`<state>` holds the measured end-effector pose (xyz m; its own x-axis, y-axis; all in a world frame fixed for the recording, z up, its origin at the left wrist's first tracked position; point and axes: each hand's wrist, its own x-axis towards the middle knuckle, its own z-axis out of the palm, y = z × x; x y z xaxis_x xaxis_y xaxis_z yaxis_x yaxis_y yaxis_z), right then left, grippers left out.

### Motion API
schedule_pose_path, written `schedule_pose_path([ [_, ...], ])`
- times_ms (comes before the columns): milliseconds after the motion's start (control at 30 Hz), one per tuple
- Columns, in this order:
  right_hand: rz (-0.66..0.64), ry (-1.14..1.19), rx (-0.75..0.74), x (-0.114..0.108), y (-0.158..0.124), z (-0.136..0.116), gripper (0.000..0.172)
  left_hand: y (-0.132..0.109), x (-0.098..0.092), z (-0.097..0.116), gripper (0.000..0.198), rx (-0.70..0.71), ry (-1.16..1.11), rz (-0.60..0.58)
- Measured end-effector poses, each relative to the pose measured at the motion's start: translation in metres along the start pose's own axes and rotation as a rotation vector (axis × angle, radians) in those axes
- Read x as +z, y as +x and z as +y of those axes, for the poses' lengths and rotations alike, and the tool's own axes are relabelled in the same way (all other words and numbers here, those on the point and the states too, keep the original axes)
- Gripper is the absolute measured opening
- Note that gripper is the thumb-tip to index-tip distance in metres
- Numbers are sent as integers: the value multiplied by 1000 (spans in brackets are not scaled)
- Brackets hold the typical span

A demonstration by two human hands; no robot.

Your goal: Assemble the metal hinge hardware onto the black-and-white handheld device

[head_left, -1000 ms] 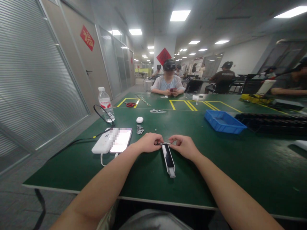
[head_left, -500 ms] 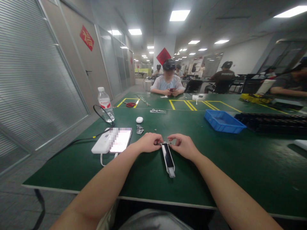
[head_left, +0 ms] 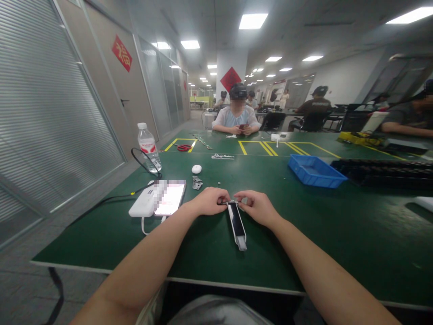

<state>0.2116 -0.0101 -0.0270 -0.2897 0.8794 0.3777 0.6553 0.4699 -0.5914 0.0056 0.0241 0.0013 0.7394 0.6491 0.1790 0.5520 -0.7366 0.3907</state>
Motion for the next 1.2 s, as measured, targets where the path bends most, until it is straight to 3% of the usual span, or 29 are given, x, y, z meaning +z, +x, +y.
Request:
schedule_pose_path([
  [333, 0, 22, 4, 3, 1, 4, 24, 0, -4, -3, 33, -42, -26, 2],
  [567, -10, 30, 6, 2, 1, 7, 27, 0, -9, -13, 36, -271, 96, 196],
  [700, -24, 33, 16, 2, 1, 7, 28, -1, -9, -20, 35, -380, 174, 236],
  [1000, -43, 29, 28, 1, 0, 6, 31, -3, -7, -24, 48, -395, 243, 184],
  [1200, -56, 27, 40, 1, 1, 3, 31, -2, -6, -24, 44, -419, 287, 173],
])
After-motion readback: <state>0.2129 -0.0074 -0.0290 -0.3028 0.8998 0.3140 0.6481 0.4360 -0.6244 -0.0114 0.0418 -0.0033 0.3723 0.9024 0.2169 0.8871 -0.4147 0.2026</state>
